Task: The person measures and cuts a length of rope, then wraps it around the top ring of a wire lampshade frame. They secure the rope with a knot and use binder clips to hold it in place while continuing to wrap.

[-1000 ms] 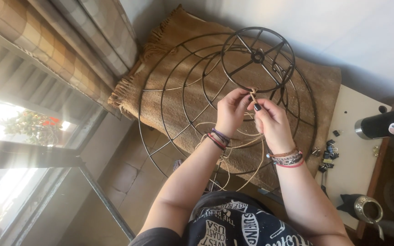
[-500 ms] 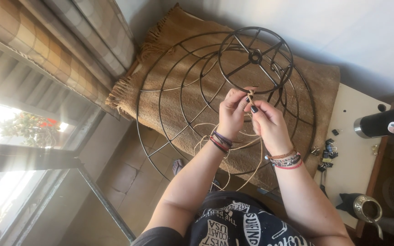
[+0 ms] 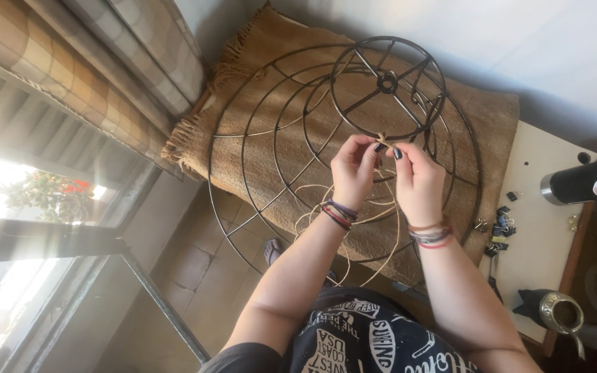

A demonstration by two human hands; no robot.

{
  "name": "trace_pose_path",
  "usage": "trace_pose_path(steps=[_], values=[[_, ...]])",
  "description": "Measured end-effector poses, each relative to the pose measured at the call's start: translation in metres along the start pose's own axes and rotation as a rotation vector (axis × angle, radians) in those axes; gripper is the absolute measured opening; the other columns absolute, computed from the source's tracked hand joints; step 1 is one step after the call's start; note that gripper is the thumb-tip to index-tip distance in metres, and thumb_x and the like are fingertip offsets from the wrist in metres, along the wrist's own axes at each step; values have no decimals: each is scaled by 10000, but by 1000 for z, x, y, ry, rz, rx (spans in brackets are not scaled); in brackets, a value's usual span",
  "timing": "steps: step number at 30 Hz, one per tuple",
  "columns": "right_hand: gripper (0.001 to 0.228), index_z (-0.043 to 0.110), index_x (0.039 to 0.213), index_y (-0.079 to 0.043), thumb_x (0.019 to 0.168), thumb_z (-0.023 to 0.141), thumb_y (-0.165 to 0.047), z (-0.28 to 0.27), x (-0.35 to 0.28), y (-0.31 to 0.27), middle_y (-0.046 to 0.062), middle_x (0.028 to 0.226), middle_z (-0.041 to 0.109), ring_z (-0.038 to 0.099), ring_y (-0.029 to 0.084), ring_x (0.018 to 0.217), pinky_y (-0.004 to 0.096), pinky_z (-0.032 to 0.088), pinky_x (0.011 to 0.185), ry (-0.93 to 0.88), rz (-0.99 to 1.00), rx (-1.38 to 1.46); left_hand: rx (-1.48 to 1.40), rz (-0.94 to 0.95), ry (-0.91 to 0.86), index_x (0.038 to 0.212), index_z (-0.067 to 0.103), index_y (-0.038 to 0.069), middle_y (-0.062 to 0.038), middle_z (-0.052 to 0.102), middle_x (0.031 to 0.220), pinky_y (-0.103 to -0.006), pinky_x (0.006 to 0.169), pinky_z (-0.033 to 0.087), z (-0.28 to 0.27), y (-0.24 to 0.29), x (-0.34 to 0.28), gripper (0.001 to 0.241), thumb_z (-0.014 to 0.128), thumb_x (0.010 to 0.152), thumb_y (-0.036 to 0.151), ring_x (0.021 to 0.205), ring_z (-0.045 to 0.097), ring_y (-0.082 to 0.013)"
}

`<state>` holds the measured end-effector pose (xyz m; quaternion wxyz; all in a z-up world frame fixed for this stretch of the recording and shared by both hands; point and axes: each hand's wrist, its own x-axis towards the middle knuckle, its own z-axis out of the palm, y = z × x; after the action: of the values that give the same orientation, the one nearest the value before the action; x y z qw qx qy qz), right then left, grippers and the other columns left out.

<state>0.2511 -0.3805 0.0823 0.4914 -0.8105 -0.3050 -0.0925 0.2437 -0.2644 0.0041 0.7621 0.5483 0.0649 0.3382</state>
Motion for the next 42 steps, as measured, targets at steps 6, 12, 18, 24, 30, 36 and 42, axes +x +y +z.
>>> trace_pose_path(steps=[6,12,18,24,30,36,42], values=[[178,725,1157,-43,1071,577,-91,64,-6,82,180,905,727,716,376,831,440,566,708,418,12,-198,325,161,-6,1022,692,66,-102,664,952,-340,696,576,-1,31,2,90,717,969,135,796,710,-273],[235,703,1134,16,1065,516,-109,84,-1,105,257,938,689,638,238,944,445,510,827,365,198,140,419,216,-47,1086,630,60,-88,513,1135,-403,822,578,1,25,1,99,626,1015,129,954,662,-328],[253,721,1162,-47,1079,508,-155,84,0,81,167,1009,730,666,235,977,446,502,905,276,347,249,515,152,-16,1095,607,107,-68,547,938,-411,712,579,3,30,-6,76,593,1022,124,863,677,-376],[285,700,958,-70,1080,444,-106,104,18,102,95,845,719,641,166,859,354,505,866,241,226,274,586,94,-75,1102,633,137,-95,641,918,-440,709,592,-11,59,-2,101,614,1004,126,878,707,-383],[14,694,958,-114,970,695,-106,126,18,212,95,703,629,692,285,777,369,524,796,102,-521,-610,491,-86,-230,1265,576,175,-146,743,805,-487,739,601,-28,86,23,234,507,1043,141,851,747,-407],[145,746,1033,-131,969,619,-106,134,29,305,58,908,752,718,225,1037,410,466,1064,-237,-495,-991,756,-38,-411,1144,677,284,30,728,640,-374,640,630,-31,27,59,179,585,1002,225,700,766,-248],[233,731,1155,2,1005,561,-52,93,17,143,185,1108,769,705,283,1146,406,506,1071,-652,-79,-1009,756,85,-339,1023,701,177,-107,709,807,-480,694,581,-42,59,44,89,625,979,192,811,717,-384]])
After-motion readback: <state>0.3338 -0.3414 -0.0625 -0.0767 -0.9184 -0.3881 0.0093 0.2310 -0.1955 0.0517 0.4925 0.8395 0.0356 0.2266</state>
